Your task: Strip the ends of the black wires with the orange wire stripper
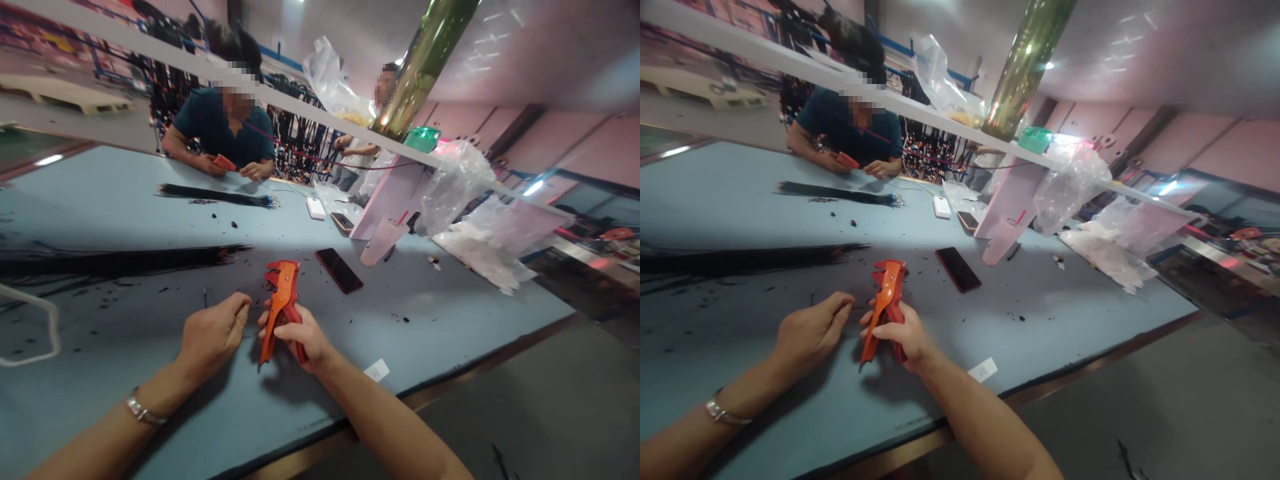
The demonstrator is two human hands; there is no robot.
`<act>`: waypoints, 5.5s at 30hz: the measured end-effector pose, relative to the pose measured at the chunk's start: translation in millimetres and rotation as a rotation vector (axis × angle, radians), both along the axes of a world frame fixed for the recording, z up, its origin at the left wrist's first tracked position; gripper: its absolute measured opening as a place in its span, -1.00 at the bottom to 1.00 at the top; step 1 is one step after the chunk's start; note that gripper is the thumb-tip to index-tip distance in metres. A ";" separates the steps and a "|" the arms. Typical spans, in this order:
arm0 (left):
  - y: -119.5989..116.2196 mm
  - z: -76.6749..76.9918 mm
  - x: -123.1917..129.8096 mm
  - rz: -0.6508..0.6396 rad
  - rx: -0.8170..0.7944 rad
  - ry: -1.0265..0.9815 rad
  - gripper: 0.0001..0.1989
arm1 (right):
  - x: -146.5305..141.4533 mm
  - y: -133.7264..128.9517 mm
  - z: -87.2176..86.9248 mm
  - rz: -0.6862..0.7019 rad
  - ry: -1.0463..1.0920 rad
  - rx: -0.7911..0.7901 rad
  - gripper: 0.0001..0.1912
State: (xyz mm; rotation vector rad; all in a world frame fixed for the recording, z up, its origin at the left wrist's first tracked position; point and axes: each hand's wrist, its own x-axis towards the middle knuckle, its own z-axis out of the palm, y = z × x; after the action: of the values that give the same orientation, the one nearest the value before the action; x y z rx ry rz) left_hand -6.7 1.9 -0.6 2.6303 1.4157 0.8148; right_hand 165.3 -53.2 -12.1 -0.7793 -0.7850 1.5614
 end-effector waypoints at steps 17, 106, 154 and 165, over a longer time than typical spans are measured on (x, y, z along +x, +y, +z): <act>11.3 -5.1 -1.8 0.052 -0.444 -0.498 -0.54 | 9.3 -6.6 0.5 0.030 0.018 0.029 -0.55; 7.0 2.3 -1.4 -0.093 0.224 0.174 -0.56 | 17.8 -4.4 6.7 -0.023 0.026 0.038 -0.47; 12.5 -5.7 -2.3 0.045 -0.114 -0.432 -0.76 | 19.8 -17.7 8.2 0.364 0.079 -0.024 -0.50; 11.4 -5.1 -2.2 0.030 -0.131 -0.457 -0.80 | 14.4 -21.9 10.6 0.244 -0.091 -0.179 -0.56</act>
State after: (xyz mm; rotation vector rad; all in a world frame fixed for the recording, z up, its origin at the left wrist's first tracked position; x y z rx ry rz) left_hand -8.9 13.3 -5.7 2.1440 1.3275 1.1852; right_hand 179.6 -75.1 -1.5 -0.9166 -0.8396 1.8441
